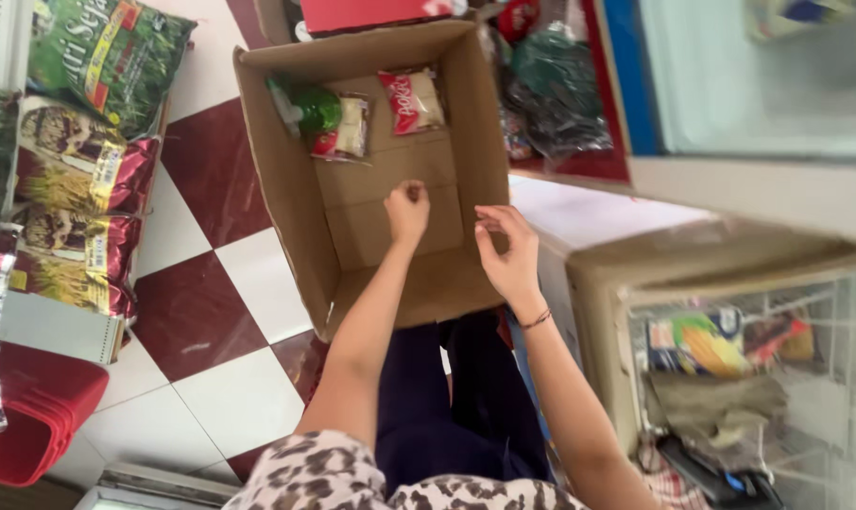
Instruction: The person picks up several packaged sandwiches from a box one by one, wipes each package with a cloth, scans the barcode using a handheld scanner, and places the cleaned items onto a shelf above a cooler.
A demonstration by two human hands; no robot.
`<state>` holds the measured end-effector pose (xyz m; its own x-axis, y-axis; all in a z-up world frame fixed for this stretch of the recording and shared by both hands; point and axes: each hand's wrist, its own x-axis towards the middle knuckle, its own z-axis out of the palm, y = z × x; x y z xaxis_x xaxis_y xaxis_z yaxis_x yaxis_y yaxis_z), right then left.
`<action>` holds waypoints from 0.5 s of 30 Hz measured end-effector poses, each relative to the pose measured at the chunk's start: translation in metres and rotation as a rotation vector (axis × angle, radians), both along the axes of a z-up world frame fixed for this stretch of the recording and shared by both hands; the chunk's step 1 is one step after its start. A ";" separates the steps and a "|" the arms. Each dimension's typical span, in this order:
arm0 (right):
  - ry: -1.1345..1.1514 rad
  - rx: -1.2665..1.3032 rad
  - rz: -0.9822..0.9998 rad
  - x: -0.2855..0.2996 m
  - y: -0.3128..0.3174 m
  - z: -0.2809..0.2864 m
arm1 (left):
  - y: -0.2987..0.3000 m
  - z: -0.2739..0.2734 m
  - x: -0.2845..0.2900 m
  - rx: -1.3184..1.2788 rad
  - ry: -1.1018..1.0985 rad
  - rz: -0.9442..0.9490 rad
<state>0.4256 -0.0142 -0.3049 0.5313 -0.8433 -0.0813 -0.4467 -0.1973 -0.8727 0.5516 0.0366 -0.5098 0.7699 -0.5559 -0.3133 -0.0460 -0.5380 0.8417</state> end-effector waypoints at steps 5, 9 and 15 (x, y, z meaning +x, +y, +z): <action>0.044 0.124 -0.040 0.037 -0.016 -0.062 | -0.055 -0.136 0.036 0.216 0.779 0.332; 0.035 0.328 -0.065 0.045 -0.019 -0.099 | -0.085 -0.204 0.043 0.019 1.310 0.603; 0.119 0.426 -0.066 0.041 -0.025 -0.129 | -0.108 -0.248 0.049 0.047 1.221 0.742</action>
<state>0.4662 -0.0390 -0.4340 0.4435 -0.7530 -0.4862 -0.5488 0.2007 -0.8115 0.6008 -0.0719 -0.7580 0.1115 -0.1212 -0.9863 0.9811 -0.1446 0.1287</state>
